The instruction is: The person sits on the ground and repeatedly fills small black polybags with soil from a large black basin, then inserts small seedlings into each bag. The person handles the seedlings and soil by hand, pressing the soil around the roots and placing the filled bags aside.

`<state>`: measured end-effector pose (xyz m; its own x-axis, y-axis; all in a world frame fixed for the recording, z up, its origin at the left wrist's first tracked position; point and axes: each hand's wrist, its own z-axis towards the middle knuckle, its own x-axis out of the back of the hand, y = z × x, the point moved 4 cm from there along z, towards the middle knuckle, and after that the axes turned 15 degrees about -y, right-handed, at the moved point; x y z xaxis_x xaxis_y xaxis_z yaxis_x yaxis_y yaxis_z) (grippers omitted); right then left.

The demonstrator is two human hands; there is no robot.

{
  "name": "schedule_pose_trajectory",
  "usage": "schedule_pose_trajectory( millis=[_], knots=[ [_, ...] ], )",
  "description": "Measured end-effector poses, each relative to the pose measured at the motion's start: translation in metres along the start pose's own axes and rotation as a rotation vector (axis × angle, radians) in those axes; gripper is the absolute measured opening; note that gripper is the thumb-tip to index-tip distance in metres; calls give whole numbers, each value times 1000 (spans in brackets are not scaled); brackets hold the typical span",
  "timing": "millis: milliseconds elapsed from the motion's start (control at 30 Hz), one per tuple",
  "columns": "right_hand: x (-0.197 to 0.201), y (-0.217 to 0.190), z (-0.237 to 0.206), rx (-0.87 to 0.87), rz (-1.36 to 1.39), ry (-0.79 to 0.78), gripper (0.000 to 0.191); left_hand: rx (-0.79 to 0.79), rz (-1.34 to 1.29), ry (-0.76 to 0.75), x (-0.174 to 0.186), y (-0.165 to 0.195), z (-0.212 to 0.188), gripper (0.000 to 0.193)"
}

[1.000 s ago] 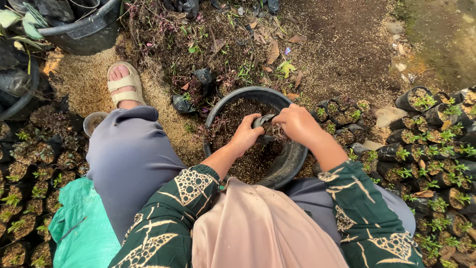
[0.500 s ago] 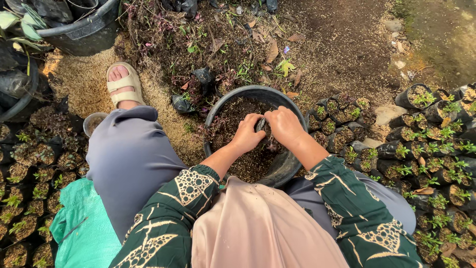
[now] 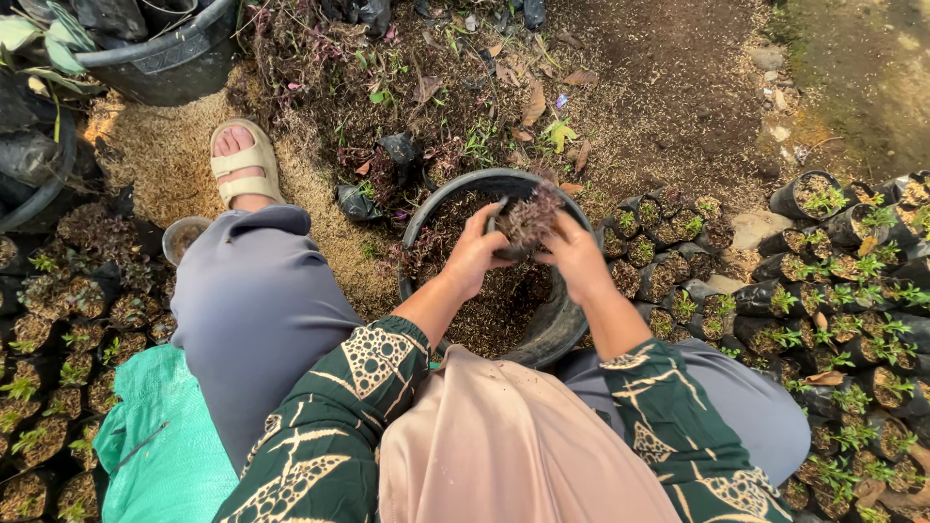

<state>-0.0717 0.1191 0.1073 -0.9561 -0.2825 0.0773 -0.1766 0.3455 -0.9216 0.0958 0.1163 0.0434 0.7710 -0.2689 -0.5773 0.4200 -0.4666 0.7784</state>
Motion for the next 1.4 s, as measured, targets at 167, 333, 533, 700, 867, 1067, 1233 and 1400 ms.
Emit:
schedule_pose_trajectory(
  millis=[167, 333, 533, 700, 867, 1067, 1233, 1400],
  knots=[
    [-9, 19, 4, 18, -63, -10, 39, 34, 230, -16, 1, -10, 1, 89],
    [-19, 16, 1, 226, -210, -37, 46, -113, 436, 53, 7, -12, 5, 95],
    [-32, 11, -10, 158, -291, -11, 43, -18, 266, 197, 10, -16, 2, 63],
    [-43, -9, -21, 243, -447, 72, 35, -88, 244, 232, 8, -16, 3, 46],
    [-52, -27, -35, 501, -974, 240, 23, -171, 317, 240, 10, -17, 5, 39],
    [-46, 5, -11, 269, -1040, 187, 51, -186, 245, 220, 2, -19, 5, 36],
    [-31, 29, 8, 256, -806, 152, 68, -173, 67, 215, 4, -17, 1, 37],
    [-18, 39, 12, 110, -482, 69, 65, -61, 248, 239, 12, -19, 4, 37]
  ],
)
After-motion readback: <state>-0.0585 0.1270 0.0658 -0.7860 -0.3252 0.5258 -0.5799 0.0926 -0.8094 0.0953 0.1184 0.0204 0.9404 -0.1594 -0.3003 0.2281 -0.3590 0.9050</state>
